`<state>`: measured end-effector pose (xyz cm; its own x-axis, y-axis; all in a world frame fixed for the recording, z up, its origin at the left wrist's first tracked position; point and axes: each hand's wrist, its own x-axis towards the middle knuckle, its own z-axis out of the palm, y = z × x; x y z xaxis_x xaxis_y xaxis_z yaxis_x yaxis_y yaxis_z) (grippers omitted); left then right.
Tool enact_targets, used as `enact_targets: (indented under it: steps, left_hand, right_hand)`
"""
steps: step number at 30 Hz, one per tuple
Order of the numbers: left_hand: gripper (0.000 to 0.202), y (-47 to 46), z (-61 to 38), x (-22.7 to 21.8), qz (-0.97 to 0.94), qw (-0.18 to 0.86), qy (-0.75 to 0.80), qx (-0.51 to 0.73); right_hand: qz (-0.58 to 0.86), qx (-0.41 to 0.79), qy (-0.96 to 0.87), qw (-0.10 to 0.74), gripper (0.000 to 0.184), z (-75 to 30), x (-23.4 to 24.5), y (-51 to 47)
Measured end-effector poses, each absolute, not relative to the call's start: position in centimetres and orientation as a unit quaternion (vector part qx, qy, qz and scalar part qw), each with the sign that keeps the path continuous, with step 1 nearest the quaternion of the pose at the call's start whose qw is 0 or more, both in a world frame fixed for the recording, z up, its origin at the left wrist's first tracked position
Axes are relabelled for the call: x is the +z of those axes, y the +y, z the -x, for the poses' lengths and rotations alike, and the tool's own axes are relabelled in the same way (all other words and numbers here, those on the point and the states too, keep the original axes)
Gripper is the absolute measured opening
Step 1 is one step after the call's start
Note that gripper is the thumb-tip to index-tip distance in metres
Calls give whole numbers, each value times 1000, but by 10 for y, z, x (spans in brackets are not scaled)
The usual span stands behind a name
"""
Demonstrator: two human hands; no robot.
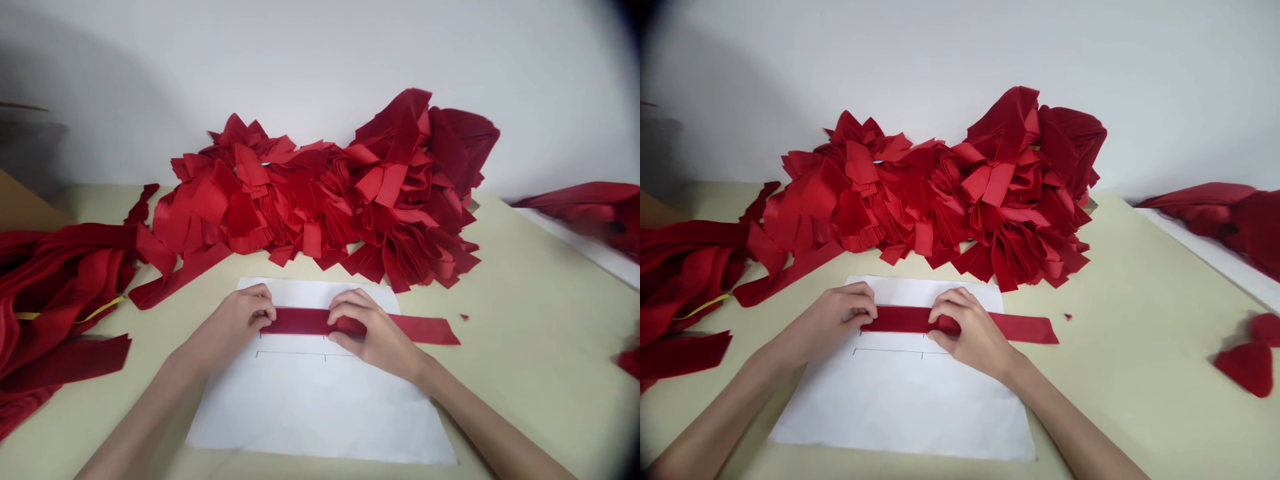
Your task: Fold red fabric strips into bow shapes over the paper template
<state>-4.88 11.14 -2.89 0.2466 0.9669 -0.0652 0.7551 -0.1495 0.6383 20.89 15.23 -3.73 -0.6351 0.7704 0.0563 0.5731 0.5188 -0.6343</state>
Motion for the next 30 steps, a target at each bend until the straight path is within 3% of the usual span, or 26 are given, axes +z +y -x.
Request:
enact_targets:
  steps: [7, 21, 30]
  left_hand:
    - [23, 111, 45, -26, -775, 228, 568, 161]
    - [17, 110, 56, -22, -763, 328, 534, 159]
    - [23, 110, 55, -18, -765, 317, 541, 148]
  right_hand:
    - [395, 291, -856, 165, 8, -209, -37, 153]
    - [396, 307, -852, 153, 9, -210, -34, 152]
    - [397, 311, -845, 178, 9, -209, -40, 155]
